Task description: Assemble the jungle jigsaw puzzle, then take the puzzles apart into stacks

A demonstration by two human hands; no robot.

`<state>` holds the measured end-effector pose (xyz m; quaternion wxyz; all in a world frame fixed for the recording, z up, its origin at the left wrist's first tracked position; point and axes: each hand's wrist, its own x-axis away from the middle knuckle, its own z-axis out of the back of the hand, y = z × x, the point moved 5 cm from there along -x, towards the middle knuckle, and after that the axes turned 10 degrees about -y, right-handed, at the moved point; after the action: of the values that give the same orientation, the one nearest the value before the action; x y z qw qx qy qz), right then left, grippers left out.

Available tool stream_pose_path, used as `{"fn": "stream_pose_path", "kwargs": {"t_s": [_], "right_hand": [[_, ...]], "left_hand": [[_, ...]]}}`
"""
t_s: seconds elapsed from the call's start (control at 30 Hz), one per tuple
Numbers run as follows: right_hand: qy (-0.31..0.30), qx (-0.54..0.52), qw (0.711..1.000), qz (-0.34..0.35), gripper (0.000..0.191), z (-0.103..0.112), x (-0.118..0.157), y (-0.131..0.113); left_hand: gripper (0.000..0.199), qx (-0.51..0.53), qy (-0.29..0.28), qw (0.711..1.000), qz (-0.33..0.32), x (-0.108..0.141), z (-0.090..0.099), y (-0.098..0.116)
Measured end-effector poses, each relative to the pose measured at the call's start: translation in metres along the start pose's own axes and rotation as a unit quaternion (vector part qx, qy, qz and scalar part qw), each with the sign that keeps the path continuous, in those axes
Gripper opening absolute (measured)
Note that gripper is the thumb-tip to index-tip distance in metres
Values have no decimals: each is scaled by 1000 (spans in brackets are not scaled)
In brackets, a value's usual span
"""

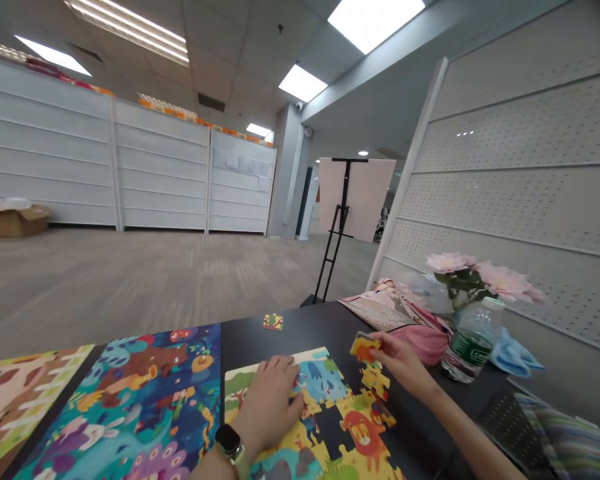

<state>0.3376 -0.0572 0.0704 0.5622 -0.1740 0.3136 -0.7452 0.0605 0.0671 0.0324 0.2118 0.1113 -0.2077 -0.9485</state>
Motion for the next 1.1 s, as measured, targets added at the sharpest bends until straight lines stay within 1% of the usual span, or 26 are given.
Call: {"fn": "stream_pose_path", "kwargs": {"t_s": [0.07,0.1,0.13,0.17,0.2,0.27,0.33,0.4,0.53,0.6,0.7,0.8,0.87,0.97,1.03,1.1], "right_hand": [[-86,-2,996,32,35,-22,22,-35],[-163,27,984,61,36,-36,33,-55],[-209,61,973,78,41,-46,42,-72],[-242,85,963,77,47,-54,48,-86],[-263,105,957,67,52,-60,52,-96],[-277,132,951,46,51,-67,52,-110],[-273,143,951,39,39,-71,48,-116],[-263,140,953,58,32,-75,44,-118],[-256,117,952,120,35,-85,42,-119],[-250,103,954,130,36,-87,44,-117],[-214,77,965,128,39,-85,48,-110],[-174,63,977,107,44,-78,55,-94],[-151,59,983,82,46,-69,58,-73],[-76,92,993,15,50,-40,60,-30],[-22,144,989,-35,48,-17,61,0],[13,167,984,-61,43,-1,60,23]], "left_hand": [[41,-3,2,1000,-2,0,0,0],[41,-4,3,1000,-3,1,0,0],[41,-6,3,1000,-3,1,0,0],[41,-8,3,1000,-3,1,0,0],[41,-10,4,1000,-3,1,0,0],[41,-11,2,1000,-2,1,0,0],[42,-11,-1,1000,0,1,-1,0],[42,-12,-3,1000,-1,0,-1,0],[42,-14,-2,1000,-1,0,0,0],[42,-14,-1,1000,0,0,0,0],[41,-13,3,1000,0,0,1,0],[41,-13,4,1000,1,1,0,0],[42,-13,3,1000,-1,1,0,0],[41,-11,3,1000,-5,1,0,-1],[41,-10,5,1000,-5,1,0,-1],[41,-7,6,1000,-3,1,1,-1]]}}
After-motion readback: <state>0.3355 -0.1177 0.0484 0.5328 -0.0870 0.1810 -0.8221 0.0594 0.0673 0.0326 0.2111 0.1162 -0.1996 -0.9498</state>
